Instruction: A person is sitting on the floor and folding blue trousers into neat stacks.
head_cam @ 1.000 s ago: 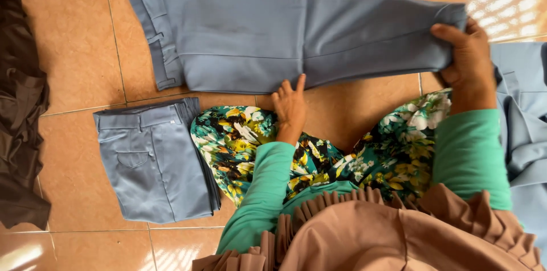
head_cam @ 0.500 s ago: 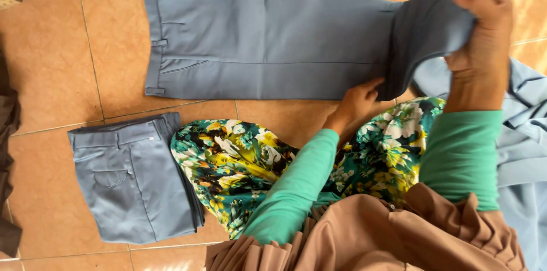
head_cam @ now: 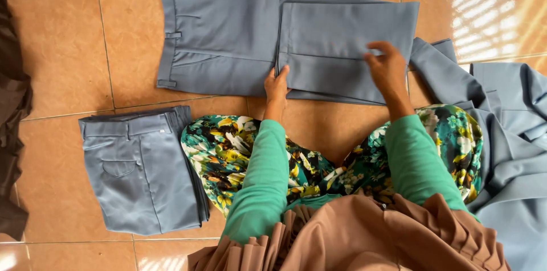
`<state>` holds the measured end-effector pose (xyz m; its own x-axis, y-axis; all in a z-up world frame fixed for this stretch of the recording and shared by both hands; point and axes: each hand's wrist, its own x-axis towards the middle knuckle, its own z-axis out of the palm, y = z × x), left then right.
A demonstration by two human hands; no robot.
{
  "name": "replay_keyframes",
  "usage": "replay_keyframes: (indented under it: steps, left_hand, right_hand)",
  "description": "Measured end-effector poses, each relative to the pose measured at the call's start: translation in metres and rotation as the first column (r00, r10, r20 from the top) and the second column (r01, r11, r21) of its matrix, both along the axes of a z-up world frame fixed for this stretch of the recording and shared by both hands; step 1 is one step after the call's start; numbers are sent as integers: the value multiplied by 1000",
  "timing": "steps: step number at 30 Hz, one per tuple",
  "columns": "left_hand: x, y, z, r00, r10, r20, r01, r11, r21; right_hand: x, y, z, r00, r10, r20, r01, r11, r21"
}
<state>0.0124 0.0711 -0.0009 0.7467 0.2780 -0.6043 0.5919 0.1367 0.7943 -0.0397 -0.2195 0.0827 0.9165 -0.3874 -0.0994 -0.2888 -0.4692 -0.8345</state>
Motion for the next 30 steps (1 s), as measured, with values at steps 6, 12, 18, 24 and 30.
replay_keyframes:
  steps: [6, 12, 18, 24, 30]
  left_hand:
    - [-7, 12, -15, 931, -307, 199, 110, 753, 649]
    - [-26, 12, 20, 836, -548, 26, 200, 347, 916]
    - [-52, -28, 25, 738, -669, -93, 401, 323, 857]
    - [-107, -130, -3, 430, -889, 156, 710, 440, 550]
    - [-103, -148, 16, 700, -689, 188, 693, 594, -408]
  right_hand:
    - [-50, -64, -49, 947, -233, -222, 171, 949, -264]
    - [-55, -37, -23, 900, -351, -257, 431, 636, 640]
    - [-55, -42, 89, 938, -334, -91, 230, 404, 885]
    - [-63, 5, 233, 918, -396, -5, 225, 511, 830]
    - [-41, 45, 228, 950, -290, 120, 112, 671, 733]
